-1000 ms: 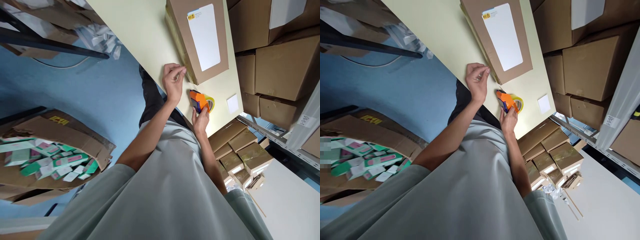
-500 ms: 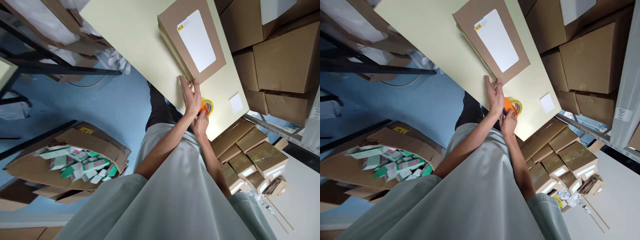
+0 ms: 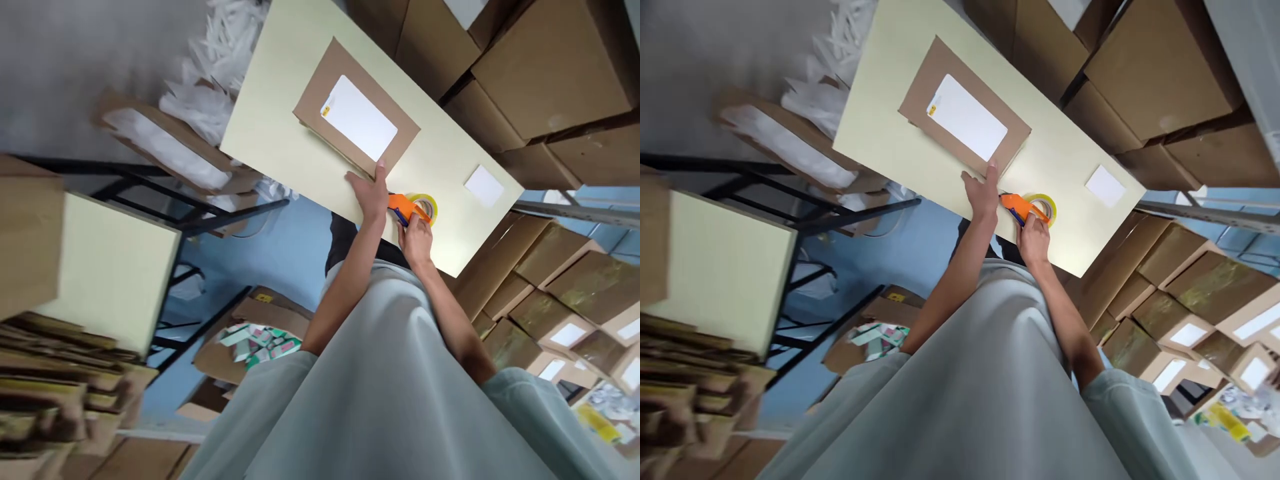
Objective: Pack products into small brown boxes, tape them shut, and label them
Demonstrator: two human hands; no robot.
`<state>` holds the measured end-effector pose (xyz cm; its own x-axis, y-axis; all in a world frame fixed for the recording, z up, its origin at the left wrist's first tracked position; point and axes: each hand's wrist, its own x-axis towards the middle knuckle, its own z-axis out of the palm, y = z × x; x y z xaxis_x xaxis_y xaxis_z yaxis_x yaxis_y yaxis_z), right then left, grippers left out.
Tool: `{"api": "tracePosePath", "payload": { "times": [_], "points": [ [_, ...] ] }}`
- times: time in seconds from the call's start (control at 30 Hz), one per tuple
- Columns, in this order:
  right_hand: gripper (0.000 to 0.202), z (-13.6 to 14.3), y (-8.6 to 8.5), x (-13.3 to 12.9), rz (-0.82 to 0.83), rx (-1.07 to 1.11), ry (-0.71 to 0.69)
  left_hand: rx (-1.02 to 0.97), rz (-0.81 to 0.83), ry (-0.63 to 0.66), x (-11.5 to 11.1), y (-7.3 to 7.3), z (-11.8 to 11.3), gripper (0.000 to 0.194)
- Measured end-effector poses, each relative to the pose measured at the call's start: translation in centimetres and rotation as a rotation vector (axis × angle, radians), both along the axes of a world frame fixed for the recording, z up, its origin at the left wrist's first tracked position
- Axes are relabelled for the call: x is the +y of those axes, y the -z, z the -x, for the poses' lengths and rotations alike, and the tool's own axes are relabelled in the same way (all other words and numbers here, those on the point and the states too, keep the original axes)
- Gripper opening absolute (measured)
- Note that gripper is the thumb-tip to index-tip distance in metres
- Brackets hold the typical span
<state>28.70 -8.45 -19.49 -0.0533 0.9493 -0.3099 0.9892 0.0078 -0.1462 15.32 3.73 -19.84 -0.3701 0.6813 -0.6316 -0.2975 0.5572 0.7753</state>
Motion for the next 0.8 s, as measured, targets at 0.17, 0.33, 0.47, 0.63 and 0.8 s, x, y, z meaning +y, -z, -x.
{"api": "tracePosePath", "payload": {
  "times": [0.17, 0.33, 0.47, 0.63, 0.8],
  "points": [
    [0.03, 0.5, -0.6, 0.2, 0.076, 0.015, -0.012, -0.01, -0.001, -0.112, -0.1, -0.9, -0.8, 0.055],
    [0.025, -1.6, -1.9, -0.2, 0.147, 0.012, -0.087, 0.007, 0.031, -0.033, -0.2, -1.5, -0.1, 0.054],
    [0.024, -7.3, -3.6, -1.5, 0.157, -0.076, -0.058, 0.055, 0.086, 0.013, -0.3, -1.9, 0.4, 0.046],
    [0.028, -12.5, -3.9, 2.5, 0.081, -0.166, -0.047, 0.127, 0.117, 0.067, -0.5, -2.0, 1.3, 0.034],
    [0.063, -12.2, -1.7, 12.6, -0.01, -0.048, -0.054, 0.173, 0.126, 0.137, -0.3, -1.7, 2.2, 0.029]
  ]
}}
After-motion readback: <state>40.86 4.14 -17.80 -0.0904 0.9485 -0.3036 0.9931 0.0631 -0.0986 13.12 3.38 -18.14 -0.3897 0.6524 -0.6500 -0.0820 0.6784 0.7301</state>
